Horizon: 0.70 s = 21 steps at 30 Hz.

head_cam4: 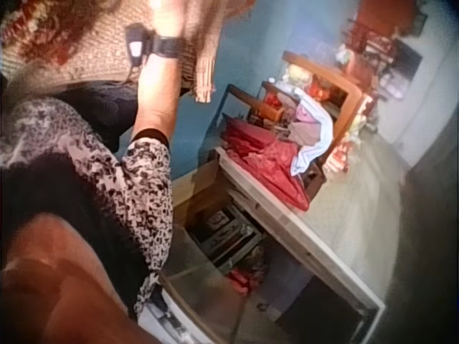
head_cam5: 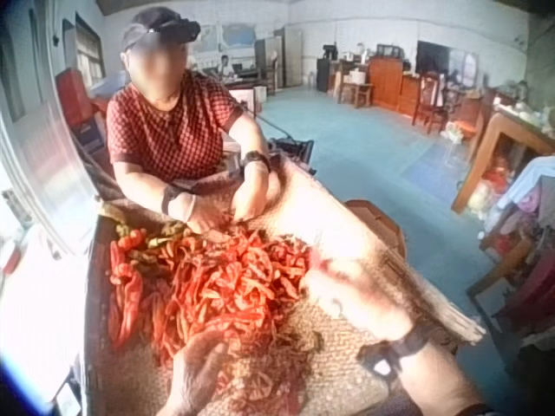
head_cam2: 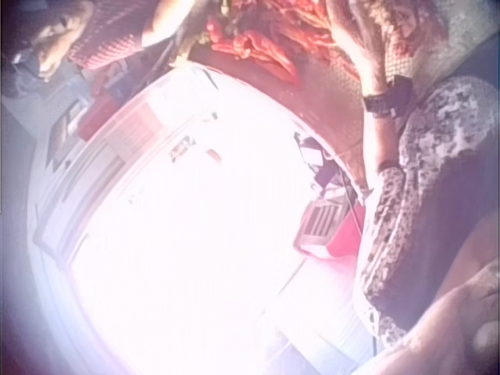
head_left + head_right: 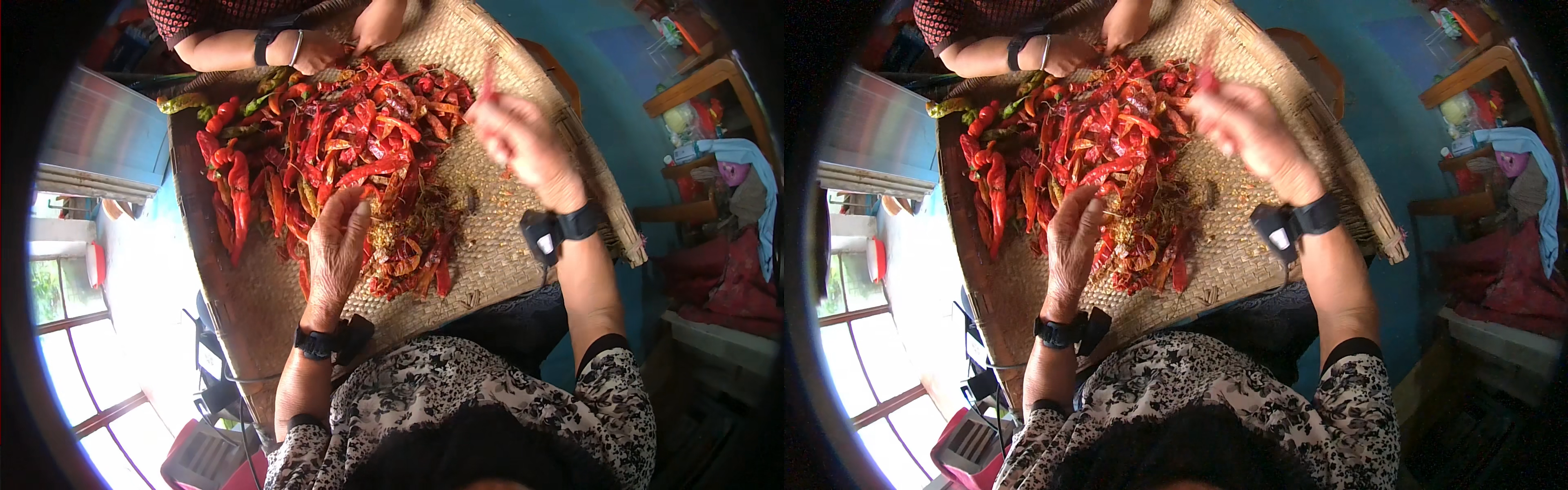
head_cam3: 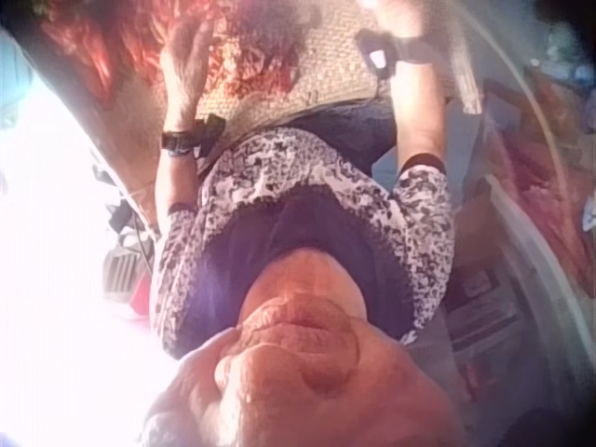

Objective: The person sorts through a pile of dried red peppers on a woven tray, pulling off the stems and breaking the peppers open to release the seeds. They continue to separate the seeds and stems from the pepper skins while moving them around the tray.

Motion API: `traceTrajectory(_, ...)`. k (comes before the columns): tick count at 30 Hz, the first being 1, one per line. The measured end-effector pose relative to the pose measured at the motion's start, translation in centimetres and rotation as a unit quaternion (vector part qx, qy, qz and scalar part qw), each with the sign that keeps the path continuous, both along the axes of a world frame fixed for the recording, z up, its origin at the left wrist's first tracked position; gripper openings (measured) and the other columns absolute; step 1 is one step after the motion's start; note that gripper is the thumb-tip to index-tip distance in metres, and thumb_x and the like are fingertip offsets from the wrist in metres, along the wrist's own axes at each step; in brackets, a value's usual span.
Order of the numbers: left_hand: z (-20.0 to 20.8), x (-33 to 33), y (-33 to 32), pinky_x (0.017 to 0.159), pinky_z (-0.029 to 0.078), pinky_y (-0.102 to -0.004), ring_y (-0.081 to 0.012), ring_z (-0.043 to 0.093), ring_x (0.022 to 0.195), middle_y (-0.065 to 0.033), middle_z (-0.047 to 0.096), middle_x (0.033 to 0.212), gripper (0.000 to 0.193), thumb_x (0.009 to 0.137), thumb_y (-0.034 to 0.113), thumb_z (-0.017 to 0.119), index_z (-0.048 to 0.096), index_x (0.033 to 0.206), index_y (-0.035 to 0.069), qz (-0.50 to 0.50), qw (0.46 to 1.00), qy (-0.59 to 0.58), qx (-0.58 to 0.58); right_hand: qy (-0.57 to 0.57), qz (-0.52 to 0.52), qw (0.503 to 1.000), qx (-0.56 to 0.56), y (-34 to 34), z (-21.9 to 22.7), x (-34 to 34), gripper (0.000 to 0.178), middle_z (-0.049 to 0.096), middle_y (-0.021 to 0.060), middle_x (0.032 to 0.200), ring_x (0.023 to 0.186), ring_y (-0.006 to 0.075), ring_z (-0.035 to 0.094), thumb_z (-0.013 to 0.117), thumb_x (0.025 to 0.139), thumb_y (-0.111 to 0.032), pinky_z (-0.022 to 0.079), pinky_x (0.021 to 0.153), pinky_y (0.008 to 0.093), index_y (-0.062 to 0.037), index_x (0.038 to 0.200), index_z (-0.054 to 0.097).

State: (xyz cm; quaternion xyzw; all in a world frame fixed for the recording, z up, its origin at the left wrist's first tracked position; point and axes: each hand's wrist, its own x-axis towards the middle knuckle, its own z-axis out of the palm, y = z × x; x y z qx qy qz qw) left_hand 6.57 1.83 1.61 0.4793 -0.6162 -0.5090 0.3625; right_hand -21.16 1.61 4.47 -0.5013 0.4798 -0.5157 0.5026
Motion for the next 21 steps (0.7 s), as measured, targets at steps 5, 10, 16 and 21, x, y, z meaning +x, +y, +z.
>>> traceTrajectory(5, -1.1, -1.3, -1.5, 0.056, 0.05, -0.0374, -0.0224, 0.062, 0.069, -0.0131, 0.064, 0.079, 0.024, 0.085, 0.019, 0.065, 0.06, 0.098, 0.0, -0.058, 0.938, -0.289, -0.183, -0.308, -0.195, 0.931, -0.02, -1.1, 0.4, -3.1, 0.044, 0.055, -0.0005, 0.074, 0.059, 0.0056, 0.047, 0.054, 0.094, -0.036, 0.041, 0.049, 0.0167, 0.0021, 0.116, 0.055)
traceTrajectory(10, -2.6, -2.1, -2.3, 0.058, 0.048, -0.0464, -0.0347, 0.059, 0.069, -0.0154, 0.06, 0.079, 0.017, 0.079, 0.014, 0.062, 0.053, 0.09, 0.006, -0.064, 0.869, -0.328, -0.365, 0.169, 0.06, 0.973, -0.144, -0.7, -3.2, 3.4, 0.03, 0.065, 0.0018, 0.09, 0.068, 0.008, 0.058, 0.066, 0.084, -0.012, 0.051, 0.062, 0.0225, -0.0083, 0.113, 0.061)
traceTrajectory(16, 0.4, -2.1, 0.0, 0.053, 0.047, -0.0395, -0.032, 0.06, 0.065, -0.0141, 0.059, 0.074, 0.009, 0.082, 0.01, 0.059, 0.059, 0.09, 0.005, -0.103, 0.914, -0.26, -0.296, 0.411, 0.183, 0.878, -0.162, 1.6, -2.1, 5.9, 0.029, 0.058, 0.009, 0.099, 0.065, 0.0166, 0.059, 0.063, 0.082, -0.007, 0.052, 0.059, 0.0287, -0.0019, 0.11, 0.06)
traceTrajectory(21, 1.6, -2.2, 0.7, 0.056, 0.049, -0.0396, -0.0318, 0.062, 0.067, -0.013, 0.062, 0.076, 0.016, 0.078, 0.011, 0.063, 0.059, 0.093, 0.006, -0.103, 0.916, -0.26, -0.288, 0.424, 0.136, 0.86, -0.247, 1.7, -1.1, 5.1, 0.012, 0.051, 0.0079, 0.069, 0.057, 0.0217, 0.057, 0.062, 0.079, -0.006, 0.045, 0.051, 0.0344, -0.0022, 0.073, 0.053)
